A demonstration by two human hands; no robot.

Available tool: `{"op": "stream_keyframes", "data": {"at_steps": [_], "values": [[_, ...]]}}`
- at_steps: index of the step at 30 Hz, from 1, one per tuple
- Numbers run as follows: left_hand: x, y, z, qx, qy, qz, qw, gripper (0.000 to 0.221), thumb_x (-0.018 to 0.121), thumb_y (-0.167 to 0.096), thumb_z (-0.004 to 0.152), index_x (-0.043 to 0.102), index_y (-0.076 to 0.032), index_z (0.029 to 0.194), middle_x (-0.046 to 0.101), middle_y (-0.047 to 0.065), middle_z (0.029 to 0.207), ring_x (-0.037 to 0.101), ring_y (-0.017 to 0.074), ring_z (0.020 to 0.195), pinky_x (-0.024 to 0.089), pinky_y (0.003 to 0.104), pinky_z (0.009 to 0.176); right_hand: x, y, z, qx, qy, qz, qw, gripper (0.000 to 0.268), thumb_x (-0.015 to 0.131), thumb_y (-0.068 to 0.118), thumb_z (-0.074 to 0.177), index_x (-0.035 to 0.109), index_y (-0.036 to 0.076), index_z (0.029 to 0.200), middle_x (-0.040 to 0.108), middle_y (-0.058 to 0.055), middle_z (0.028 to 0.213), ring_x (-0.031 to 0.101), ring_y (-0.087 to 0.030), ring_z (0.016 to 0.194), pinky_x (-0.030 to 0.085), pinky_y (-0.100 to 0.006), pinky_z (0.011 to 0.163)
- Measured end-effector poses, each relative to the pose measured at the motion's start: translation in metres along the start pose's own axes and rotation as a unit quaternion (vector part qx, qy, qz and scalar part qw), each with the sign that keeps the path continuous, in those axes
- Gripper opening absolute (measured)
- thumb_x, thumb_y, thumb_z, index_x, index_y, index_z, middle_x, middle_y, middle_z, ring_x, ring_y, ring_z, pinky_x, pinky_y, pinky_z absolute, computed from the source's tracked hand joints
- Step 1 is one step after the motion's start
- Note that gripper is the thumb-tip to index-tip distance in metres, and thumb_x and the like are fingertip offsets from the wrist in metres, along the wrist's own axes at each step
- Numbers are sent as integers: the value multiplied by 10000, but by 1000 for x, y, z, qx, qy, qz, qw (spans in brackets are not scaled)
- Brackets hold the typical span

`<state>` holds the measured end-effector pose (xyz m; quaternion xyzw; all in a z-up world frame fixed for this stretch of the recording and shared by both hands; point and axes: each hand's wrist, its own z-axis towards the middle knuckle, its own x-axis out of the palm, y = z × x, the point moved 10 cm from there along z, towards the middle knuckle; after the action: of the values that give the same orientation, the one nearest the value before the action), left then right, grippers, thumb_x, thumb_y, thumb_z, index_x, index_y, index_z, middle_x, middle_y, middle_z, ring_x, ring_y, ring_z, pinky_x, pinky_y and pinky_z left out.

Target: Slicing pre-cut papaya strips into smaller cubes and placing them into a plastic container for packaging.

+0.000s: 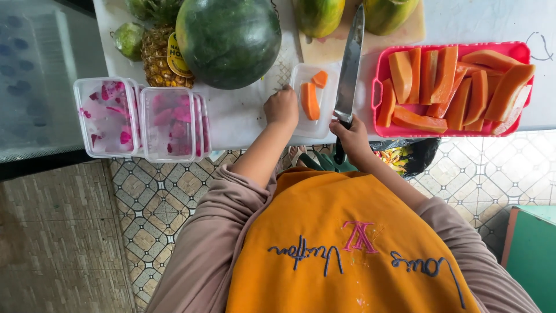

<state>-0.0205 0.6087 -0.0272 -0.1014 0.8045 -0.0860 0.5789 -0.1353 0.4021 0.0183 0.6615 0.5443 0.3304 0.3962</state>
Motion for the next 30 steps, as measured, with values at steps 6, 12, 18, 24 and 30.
{"op": "stream_keyframes", "data": {"at_steps": [6, 12, 18, 24, 30], "values": [[-34, 2, -26, -25, 67, -75, 995, 224, 708, -234, 853, 672, -58, 988, 754, 136, 900, 762, 377, 918, 632, 562, 744, -5, -24, 11, -4, -4, -9, 1000, 200, 747, 87, 904, 657, 11, 1065, 701, -161, 939, 703, -203, 943, 621, -395, 845], [-82, 26, -55, -14, 47, -175, 983, 150, 610, -138, 879, 578, -20, 964, 727, 214, 959, 717, 457, 989, 582, 588, 858, 13, -8, 5, -27, 7, -93, 995, 234, 773, 74, 868, 687, 3, 1074, 689, -141, 841, 719, -227, 818, 635, -394, 732], [-78, 37, -72, -48, 63, -266, 961, 200, 638, -240, 865, 459, -183, 934, 700, 18, 700, 729, 249, 620, 583, 393, 781, 2, 34, -21, -108, -6, -228, 968, 196, 795, 147, 842, 671, 54, 963, 580, -142, 700, 570, -242, 653, 456, -433, 627], [-92, 14, -91, -56, 75, -340, 936, 212, 631, -209, 890, 465, -183, 1018, 746, 92, 894, 720, 206, 593, 600, 324, 650, 9, 89, -48, -131, -22, -76, 988, 166, 773, 52, 907, 625, 69, 980, 604, -98, 654, 619, -182, 520, 519, -298, 509], [-58, -56, -85, 66, 96, -373, 920, 183, 601, -252, 936, 504, -207, 1084, 761, 174, 1017, 709, 273, 504, 604, 354, 507, -44, 126, -73, -116, -124, -119, 978, 165, 663, -38, 797, 625, 39, 937, 619, -113, 711, 600, -193, 535, 497, -327, 534]]}}
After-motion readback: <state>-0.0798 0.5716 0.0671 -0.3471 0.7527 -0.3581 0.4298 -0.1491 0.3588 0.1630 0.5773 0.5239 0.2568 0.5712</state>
